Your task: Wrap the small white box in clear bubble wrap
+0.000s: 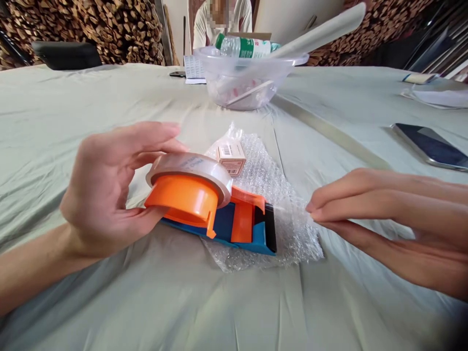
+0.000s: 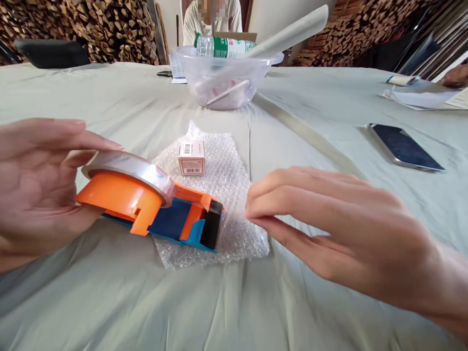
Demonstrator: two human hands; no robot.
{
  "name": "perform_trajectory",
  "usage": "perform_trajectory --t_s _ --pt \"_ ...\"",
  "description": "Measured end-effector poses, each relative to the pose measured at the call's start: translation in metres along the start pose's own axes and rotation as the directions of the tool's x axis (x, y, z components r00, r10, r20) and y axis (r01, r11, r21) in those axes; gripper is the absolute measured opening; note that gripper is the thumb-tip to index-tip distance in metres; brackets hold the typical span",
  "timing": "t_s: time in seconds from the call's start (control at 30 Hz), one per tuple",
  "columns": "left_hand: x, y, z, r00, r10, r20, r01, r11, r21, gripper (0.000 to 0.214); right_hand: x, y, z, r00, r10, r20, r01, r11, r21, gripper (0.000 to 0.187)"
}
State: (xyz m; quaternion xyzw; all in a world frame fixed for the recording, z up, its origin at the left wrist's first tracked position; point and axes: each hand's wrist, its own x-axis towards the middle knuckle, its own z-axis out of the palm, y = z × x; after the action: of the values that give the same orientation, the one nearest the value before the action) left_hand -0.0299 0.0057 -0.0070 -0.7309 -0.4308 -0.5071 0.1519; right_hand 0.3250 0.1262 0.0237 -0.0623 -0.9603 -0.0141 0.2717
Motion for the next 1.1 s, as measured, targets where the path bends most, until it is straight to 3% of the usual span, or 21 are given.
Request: perform_trajectory --t_s 0.1,0.17,0.3,0.43,0.67,0.8,1.0,1.1 --pt "-0.002 0.004 0.002 0.998 -0.016 0.064 0.022 0.996 -0.089 0.049 -0.013 -0.013 0.006 0.996 0.080 -0.045 -0.080 0.997 -0.020 0.022" --pt "-0.003 0.003 0.001 0.996 0.034 0.082 -0.030 0.998 -0.050 0.047 -0.017 -0.019 0.012 0.997 0.042 -0.058 -0.044 0.998 -0.034 0.027" --pt "-0.002 0.005 0.005 0.981 0.195 0.002 -0.195 0.977 0.081 0.043 -0.017 -0.022 0.021 0.990 -0.094 -0.106 0.081 0.989 -0.126 0.036" --pt "0.000 0.011 0.011 0.969 0.244 -0.037 -0.233 0.954 0.187 0.032 -0.019 -0.020 0.022 0.992 -0.090 -0.093 0.079 0.990 -0.119 0.034" --pt "0.002 0.009 0.002 0.955 0.282 0.092 -0.296 0.924 0.241 0.045 -0.025 -0.019 0.019 0.988 -0.122 -0.098 0.111 0.987 -0.116 0.037" --pt "0.006 0.007 -0.005 0.901 0.346 0.261 -0.404 0.889 0.216 0.055 -0.028 -0.015 0.024 0.985 -0.120 -0.127 0.104 0.987 -0.122 0.038" --pt "0.011 0.004 -0.003 0.865 0.431 0.257 -0.481 0.859 0.177 0.049 -0.031 -0.018 0.027 0.990 -0.026 -0.137 0.012 0.995 -0.102 0.042" --pt "0.011 0.001 0.000 0.876 0.421 0.234 -0.462 0.873 0.159 0.048 -0.031 -0.020 0.029 0.987 -0.001 -0.162 -0.012 0.997 -0.081 0.043"
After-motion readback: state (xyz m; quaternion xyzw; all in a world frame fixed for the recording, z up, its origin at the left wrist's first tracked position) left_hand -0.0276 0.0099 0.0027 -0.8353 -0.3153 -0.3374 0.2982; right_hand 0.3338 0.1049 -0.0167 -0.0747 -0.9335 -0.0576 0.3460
